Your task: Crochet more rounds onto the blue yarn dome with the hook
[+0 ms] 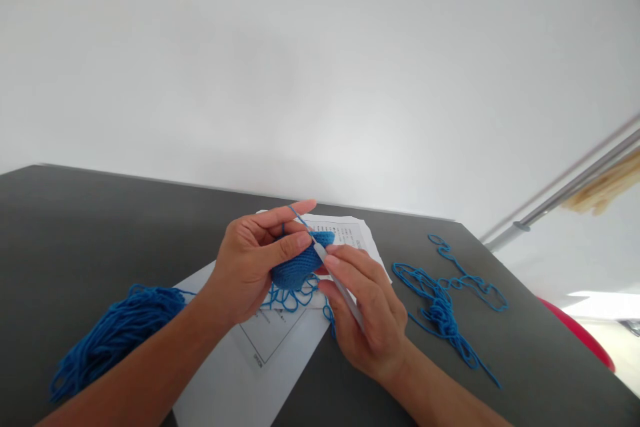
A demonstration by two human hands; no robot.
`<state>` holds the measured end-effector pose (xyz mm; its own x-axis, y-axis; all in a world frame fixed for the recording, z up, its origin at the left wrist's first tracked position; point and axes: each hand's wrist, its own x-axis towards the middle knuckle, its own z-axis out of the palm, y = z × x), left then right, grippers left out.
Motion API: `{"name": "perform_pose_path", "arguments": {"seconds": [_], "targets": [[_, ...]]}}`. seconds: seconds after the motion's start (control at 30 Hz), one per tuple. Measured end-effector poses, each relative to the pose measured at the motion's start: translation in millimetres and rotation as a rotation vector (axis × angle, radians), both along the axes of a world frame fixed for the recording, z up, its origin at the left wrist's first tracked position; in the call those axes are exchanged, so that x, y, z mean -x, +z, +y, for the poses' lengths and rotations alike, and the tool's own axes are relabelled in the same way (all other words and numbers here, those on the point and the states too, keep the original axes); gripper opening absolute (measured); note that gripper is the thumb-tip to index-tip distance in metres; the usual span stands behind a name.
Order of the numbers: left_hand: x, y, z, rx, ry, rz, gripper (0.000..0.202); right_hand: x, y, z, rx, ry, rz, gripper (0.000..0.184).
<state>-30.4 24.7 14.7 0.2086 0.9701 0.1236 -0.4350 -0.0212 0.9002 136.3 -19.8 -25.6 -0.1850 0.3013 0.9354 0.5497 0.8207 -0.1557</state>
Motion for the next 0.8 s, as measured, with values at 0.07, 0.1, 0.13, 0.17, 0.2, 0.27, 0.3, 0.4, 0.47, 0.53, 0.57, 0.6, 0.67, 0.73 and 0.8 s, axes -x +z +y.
{"name": "perform_pose_path", "arguments": {"seconds": [0.07, 0.1, 0.13, 0.17, 0.2, 0.27, 0.3, 0.4, 0.47, 0.53, 0.57, 0.6, 0.67, 0.73, 0.8], "targets": [[3.7, 5.1, 1.0, 0.033, -0.066, -0.037, 0.04, -6.4, 8.7, 1.1, 0.019, 0.087, -0.02, 0.046], [5.2, 6.9, 1.6, 0.048, -0.088, -0.045, 0.041, -9.4, 12.7, 1.8, 0.049, 0.123, -0.008, 0.045], [6.4, 8.0, 2.3, 0.059, -0.101, -0.05, 0.041, -12.2, 16.1, 2.7, 0.095, 0.155, 0.01, 0.045], [7.4, 8.5, 3.1, 0.067, -0.111, -0.05, 0.041, -15.0, 18.8, 3.9, 0.137, 0.187, 0.033, 0.045], [8.2, 8.4, 4.0, 0.071, -0.118, -0.045, 0.041, -18.0, 20.7, 5.1, 0.182, 0.214, 0.054, 0.046], [9.7, 7.2, 6.1, 0.082, -0.126, -0.019, 0.041, -24.5, 22.5, 8.0, 0.255, 0.256, 0.084, 0.046], [10.6, 6.5, 7.4, 0.092, -0.127, 0.001, 0.041, -28.0, 22.8, 9.5, 0.285, 0.274, 0.089, 0.046], [13.2, 4.7, 11.9, 0.143, -0.145, 0.078, 0.045, -38.7, 23.2, 13.6, 0.353, 0.312, 0.086, 0.045], [14.8, 4.1, 15.2, 0.18, -0.173, 0.12, 0.046, -44.8, 24.1, 15.7, 0.372, 0.327, 0.073, 0.044], [16.0, 3.9, 17.8, 0.212, -0.209, 0.147, 0.045, -50.0, 25.5, 17.1, 0.378, 0.332, 0.058, 0.044], [16.6, 3.9, 18.9, 0.221, -0.224, 0.155, 0.044, -52.2, 26.3, 17.5, 0.38, 0.334, 0.049, 0.043], [17.1, 3.9, 19.7, 0.225, -0.238, 0.165, 0.042, -54.3, 27.1, 17.8, 0.385, 0.336, 0.042, 0.043], [18.2, 4.2, 20.8, 0.225, -0.264, 0.193, 0.039, -57.8, 29.2, 17.8, 0.398, 0.345, 0.027, 0.041], [19.5, 4.6, 21.7, 0.219, -0.283, 0.234, 0.037, -60.6, 31.7, 17.4, 0.402, 0.36, 0.007, 0.04], [20.6, 4.9, 22.8, 0.207, -0.291, 0.276, 0.034, -62.5, 34.6, 17.0, 0.39, 0.368, -0.018, 0.039]]}}
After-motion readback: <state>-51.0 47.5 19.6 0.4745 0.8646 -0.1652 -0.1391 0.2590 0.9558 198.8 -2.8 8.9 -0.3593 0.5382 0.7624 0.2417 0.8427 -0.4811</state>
